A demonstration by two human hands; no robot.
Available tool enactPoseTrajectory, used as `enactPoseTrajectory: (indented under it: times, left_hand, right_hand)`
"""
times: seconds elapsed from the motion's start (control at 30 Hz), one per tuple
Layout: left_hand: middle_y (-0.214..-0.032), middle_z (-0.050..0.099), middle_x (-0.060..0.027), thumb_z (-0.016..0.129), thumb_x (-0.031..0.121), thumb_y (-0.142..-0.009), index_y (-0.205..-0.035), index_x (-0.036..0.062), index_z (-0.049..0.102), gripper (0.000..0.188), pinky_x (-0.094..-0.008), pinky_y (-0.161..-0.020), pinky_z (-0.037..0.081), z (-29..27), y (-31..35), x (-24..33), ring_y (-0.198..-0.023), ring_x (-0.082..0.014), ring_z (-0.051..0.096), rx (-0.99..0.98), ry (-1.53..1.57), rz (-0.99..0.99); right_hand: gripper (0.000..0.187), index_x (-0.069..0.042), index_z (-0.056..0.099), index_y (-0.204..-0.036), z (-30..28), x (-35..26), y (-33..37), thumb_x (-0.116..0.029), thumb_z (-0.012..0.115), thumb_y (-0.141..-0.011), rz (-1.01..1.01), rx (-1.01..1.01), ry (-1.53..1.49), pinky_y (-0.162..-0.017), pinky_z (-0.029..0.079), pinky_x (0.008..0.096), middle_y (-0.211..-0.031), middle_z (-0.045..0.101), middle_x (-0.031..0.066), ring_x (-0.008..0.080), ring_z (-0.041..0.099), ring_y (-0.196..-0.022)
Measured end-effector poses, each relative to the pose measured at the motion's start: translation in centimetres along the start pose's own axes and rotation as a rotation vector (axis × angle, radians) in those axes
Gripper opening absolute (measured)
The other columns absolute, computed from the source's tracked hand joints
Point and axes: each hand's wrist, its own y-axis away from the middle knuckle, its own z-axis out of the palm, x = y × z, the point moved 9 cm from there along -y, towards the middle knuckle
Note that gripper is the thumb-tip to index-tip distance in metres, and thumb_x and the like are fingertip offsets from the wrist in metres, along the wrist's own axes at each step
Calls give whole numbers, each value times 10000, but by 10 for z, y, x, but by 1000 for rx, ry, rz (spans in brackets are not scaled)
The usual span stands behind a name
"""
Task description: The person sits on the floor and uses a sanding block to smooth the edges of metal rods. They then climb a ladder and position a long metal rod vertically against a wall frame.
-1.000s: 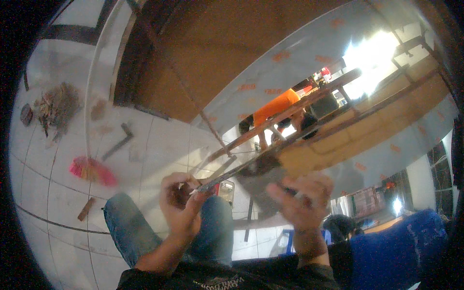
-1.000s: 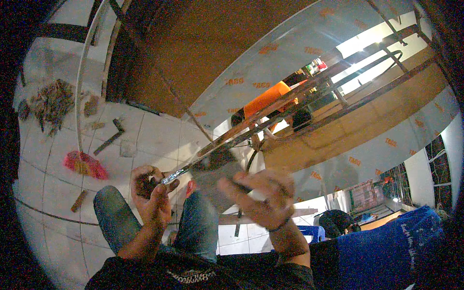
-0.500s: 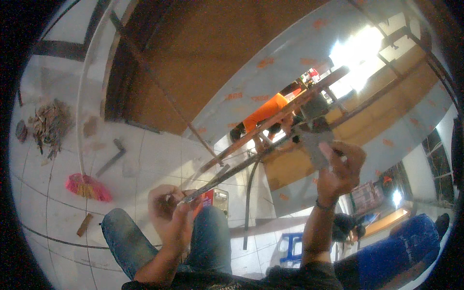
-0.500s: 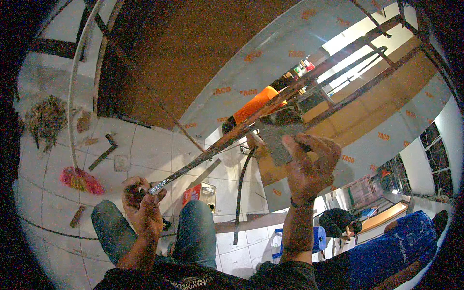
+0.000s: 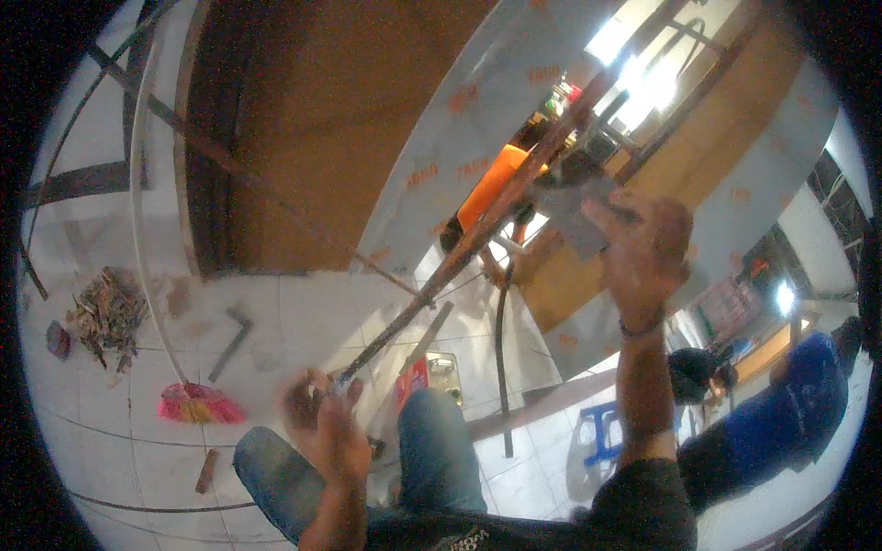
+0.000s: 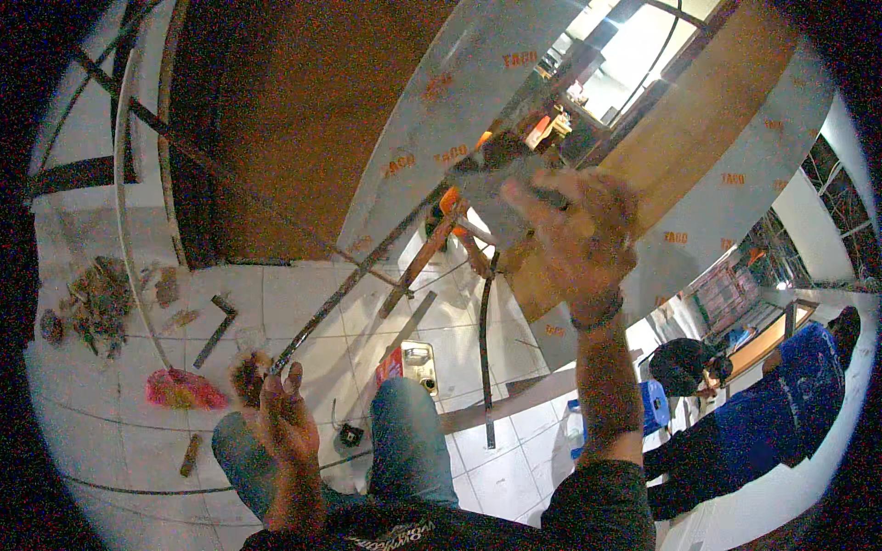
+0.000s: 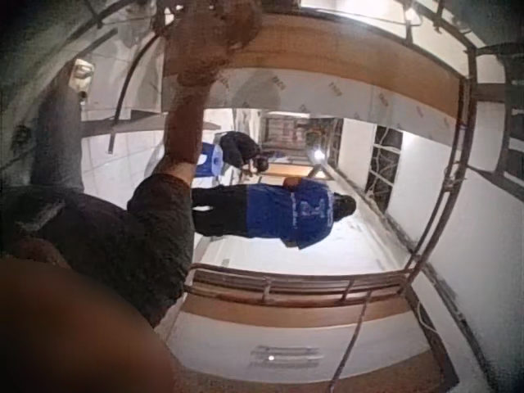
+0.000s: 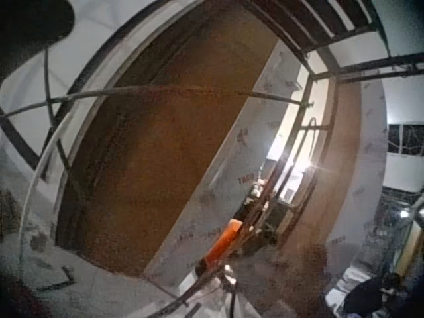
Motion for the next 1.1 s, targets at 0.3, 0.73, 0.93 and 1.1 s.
enactPoseTrajectory:
  times: [0.3,0.73,0.93,1.1]
  left_hand:
    - [-1151,527,-74,622,20,-875,-1261,59,468,418,-384,-879,565,5,3,2,-1021,-163,579,-54,43,11]
    - [-1096,522,-66,628,13,-869,-1251,68,475,416,-361,-860,573,3,-3,1,-991,-165,591,-43,34,16]
    - [-1190,555,-57,613,69,-895,-1269,83,473,399,-397,-919,518,-16,-7,-13,-1067,-217,595,58,2,-63]
    - [-1192,543,-55,615,33,-879,-1251,78,484,397,-437,-907,520,-19,-27,-39,-1070,-259,596,75,102,-156]
  right_hand:
    - [330,-244,754,-955,-17,-43,-6,-136,761,-643,-93,-41,-214,-782,446,372,-986,626,-34,183,562,-918]
    - [296,-224,737,-1026,-6,16,0,-168,709,-737,48,-20,25,-889,449,348,-1024,637,-20,202,577,-977]
    - [197,-163,715,-998,-25,79,11,-244,691,-820,155,347,257,-810,504,383,-879,685,30,231,645,-844]
    - [249,-92,678,-963,-44,116,63,-322,677,-867,550,159,301,-756,498,357,-847,683,67,218,639,-803]
